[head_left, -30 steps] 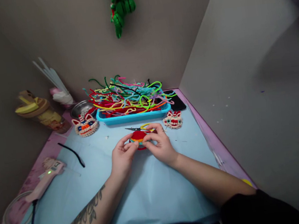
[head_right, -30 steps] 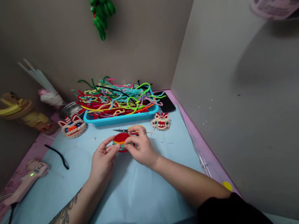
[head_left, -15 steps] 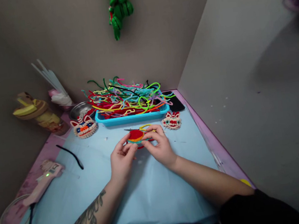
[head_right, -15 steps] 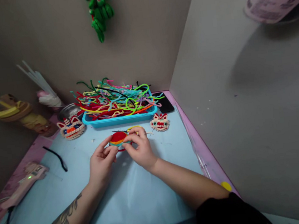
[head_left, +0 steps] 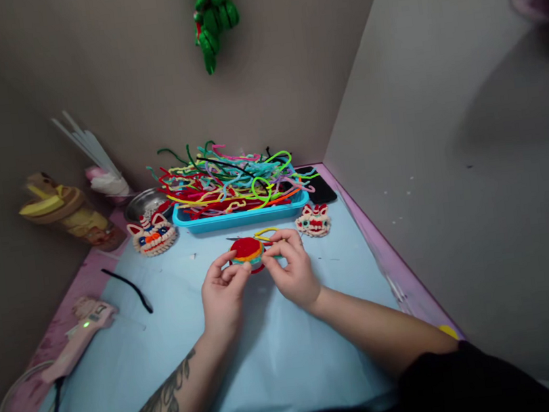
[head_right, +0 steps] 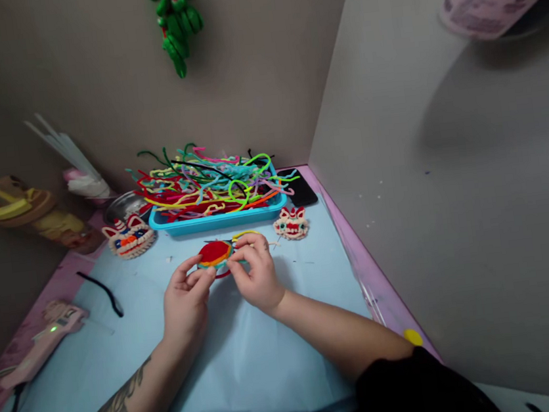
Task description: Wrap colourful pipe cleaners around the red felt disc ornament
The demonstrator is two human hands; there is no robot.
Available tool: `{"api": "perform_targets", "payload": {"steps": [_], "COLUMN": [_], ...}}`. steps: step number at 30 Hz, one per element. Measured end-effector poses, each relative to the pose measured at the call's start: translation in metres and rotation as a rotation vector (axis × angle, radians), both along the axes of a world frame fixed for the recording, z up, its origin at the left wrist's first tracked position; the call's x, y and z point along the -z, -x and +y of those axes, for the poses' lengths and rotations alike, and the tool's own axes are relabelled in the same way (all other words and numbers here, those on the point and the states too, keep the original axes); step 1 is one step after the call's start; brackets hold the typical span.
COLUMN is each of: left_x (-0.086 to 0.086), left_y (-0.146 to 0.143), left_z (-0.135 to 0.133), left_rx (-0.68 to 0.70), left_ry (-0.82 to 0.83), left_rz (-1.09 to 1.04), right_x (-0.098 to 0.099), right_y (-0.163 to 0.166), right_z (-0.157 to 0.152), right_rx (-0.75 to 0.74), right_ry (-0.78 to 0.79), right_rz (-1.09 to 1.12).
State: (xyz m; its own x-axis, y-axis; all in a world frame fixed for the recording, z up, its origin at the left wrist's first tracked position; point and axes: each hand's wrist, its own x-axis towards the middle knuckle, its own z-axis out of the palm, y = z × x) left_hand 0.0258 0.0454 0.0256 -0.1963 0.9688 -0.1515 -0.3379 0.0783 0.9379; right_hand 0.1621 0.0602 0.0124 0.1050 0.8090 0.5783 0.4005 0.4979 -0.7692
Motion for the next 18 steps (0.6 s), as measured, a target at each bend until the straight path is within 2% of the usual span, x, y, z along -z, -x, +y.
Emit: {"api": "perform_targets", "payload": {"steps": [4, 10, 14, 18], "left_x": [0.006, 0.017, 0.015, 0.009], "left_y": [0.004, 0.012, 0.012, 0.012], "left_z": [0.005, 0.011, 0.009, 0.005], "left_rx": [0.001, 0.041, 0.047, 0.063], "left_ry": [0.001, -0.120, -0.238, -0.285], "left_rz": [0.048, 0.155, 0.216, 0.196], "right_x": [0.006, 0.015, 0.015, 0.012], "right_y": [-0.001, 0.004, 0.010, 0.015], "right_z": [0.004, 0.008, 0.007, 0.001], "right_rx": [-0.028, -0.072, -0.022, -0.007], "right_ry": [0.080, 0.189, 0.192, 0.218], "right_rz": [-0.021, -0.004, 0.037, 0.150]}}
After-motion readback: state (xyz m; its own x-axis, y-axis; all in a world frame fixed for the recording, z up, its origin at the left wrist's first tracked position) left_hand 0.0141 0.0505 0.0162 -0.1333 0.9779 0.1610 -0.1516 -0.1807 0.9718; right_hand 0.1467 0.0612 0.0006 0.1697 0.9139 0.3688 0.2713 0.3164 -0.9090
